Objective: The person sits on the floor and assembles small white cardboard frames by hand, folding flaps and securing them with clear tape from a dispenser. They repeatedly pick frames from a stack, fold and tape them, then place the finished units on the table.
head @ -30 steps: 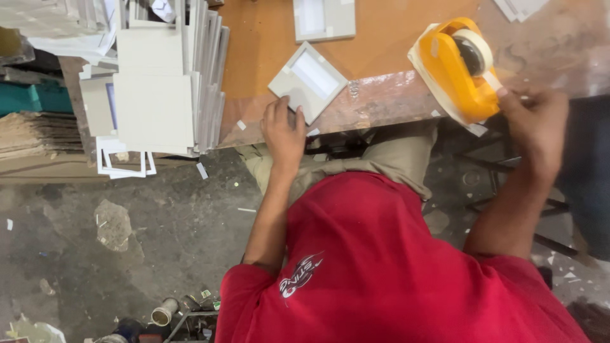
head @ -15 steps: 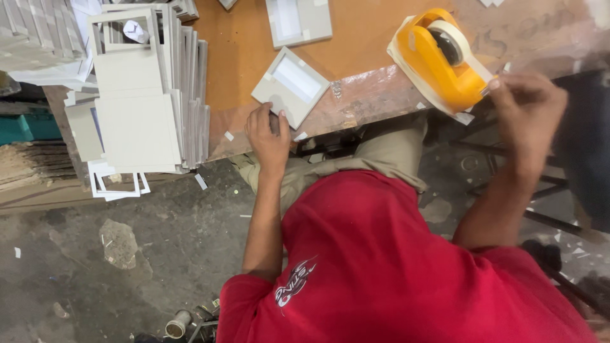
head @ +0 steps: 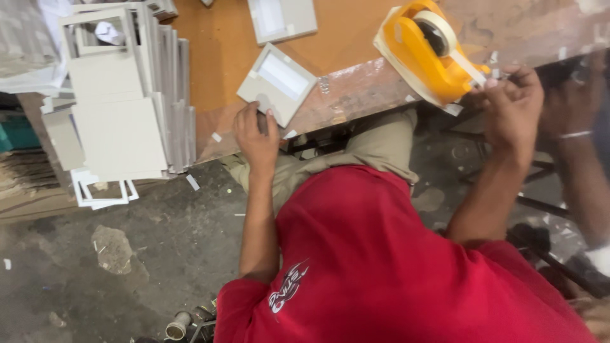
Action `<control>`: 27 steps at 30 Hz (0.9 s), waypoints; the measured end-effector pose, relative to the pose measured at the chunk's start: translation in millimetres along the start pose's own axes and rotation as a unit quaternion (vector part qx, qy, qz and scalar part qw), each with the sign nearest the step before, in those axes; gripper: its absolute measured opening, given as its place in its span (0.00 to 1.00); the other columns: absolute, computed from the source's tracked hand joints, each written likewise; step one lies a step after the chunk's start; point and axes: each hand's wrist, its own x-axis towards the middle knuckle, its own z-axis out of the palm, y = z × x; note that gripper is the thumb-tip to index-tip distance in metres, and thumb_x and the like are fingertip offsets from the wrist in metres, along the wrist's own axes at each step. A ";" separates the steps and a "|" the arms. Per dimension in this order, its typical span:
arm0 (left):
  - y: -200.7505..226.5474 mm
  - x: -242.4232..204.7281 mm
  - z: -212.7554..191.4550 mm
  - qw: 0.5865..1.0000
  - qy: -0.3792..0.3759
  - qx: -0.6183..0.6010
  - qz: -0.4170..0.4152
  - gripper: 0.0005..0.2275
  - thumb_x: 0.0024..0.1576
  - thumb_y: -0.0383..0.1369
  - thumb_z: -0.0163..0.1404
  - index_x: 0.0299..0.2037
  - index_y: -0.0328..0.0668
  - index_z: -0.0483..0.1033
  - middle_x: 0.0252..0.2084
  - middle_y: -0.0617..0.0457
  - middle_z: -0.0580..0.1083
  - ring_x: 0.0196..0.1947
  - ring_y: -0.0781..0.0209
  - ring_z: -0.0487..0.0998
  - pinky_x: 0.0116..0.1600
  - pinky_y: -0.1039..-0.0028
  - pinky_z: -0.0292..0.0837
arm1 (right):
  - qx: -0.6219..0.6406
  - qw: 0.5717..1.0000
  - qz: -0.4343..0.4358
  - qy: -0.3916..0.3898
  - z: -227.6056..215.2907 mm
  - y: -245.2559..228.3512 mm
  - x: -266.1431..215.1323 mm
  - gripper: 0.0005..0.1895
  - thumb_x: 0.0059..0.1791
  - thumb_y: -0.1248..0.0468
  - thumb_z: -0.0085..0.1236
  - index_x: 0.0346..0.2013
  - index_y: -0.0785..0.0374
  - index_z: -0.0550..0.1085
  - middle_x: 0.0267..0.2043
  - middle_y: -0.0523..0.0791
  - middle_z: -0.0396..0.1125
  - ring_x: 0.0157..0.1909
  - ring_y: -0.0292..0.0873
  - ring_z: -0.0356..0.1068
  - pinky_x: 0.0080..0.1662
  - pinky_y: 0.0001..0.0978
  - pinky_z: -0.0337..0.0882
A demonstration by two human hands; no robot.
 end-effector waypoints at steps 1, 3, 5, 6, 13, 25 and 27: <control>-0.2 0.2 -0.2 1.000 0.001 0.002 0.002 0.13 0.61 0.30 0.55 0.52 0.30 0.74 0.51 0.39 0.75 0.54 0.39 0.74 0.61 0.55 0.66 | 0.045 0.999 -0.002 -0.011 -1.9 5.4 0.8 0.20 0.57 0.78 0.57 0.59 0.64 0.61 0.40 0.50 0.72 0.39 0.43 0.76 0.45 0.30 0.76; -0.3 0.0 -0.8 1.000 0.004 0.007 0.005 0.13 0.61 0.29 0.54 0.52 0.30 0.74 0.51 0.39 0.75 0.54 0.39 0.74 0.60 0.54 0.66 | 0.045 0.999 -0.018 -0.022 -7.9 13.9 -0.2 0.19 0.58 0.78 0.57 0.58 0.64 0.61 0.43 0.51 0.72 0.41 0.44 0.77 0.47 0.30 0.77; -0.2 0.4 -0.2 1.000 0.003 0.009 0.005 0.13 0.60 0.29 0.54 0.52 0.30 0.74 0.51 0.40 0.75 0.53 0.40 0.74 0.60 0.55 0.66 | 0.042 0.998 -0.037 -0.035 -13.5 22.9 -0.9 0.17 0.60 0.79 0.56 0.56 0.64 0.60 0.44 0.50 0.71 0.44 0.43 0.76 0.50 0.30 0.77; 0.0 0.8 0.5 1.000 0.003 0.011 0.004 0.12 0.60 0.29 0.54 0.52 0.30 0.75 0.50 0.40 0.75 0.53 0.40 0.74 0.60 0.55 0.66 | 0.039 0.997 -0.048 -0.042 -16.3 27.5 -0.4 0.16 0.61 0.80 0.56 0.54 0.64 0.60 0.44 0.49 0.70 0.45 0.43 0.76 0.51 0.31 0.76; -0.7 -2.3 1.0 1.000 0.001 0.004 -0.002 0.13 0.60 0.29 0.55 0.52 0.30 0.75 0.51 0.40 0.75 0.53 0.41 0.74 0.61 0.55 0.66 | -0.436 0.871 -0.225 0.036 -46.8 56.8 20.9 0.11 0.56 0.84 0.46 0.46 0.67 0.62 0.41 0.44 0.63 0.41 0.35 0.66 0.50 0.27 0.73; -0.7 43.0 -38.1 0.970 -0.226 0.088 -0.021 0.54 0.41 0.58 0.68 0.73 0.37 0.53 0.73 0.29 0.51 0.72 0.27 0.49 0.69 0.36 0.45 | -0.218 0.965 -0.150 0.002 -8.6 33.3 -33.0 0.11 0.60 0.75 0.63 0.57 0.74 0.76 0.48 0.47 0.75 0.51 0.38 0.75 0.57 0.30 0.75; 0.6 45.4 -38.6 0.958 -0.267 0.094 -0.043 0.53 0.42 0.60 0.66 0.73 0.41 0.54 0.73 0.37 0.55 0.75 0.33 0.54 0.73 0.38 0.46 | -0.202 0.975 -0.084 -0.048 10.8 16.5 -51.1 0.08 0.59 0.74 0.62 0.52 0.71 0.77 0.48 0.46 0.75 0.50 0.37 0.74 0.57 0.29 0.74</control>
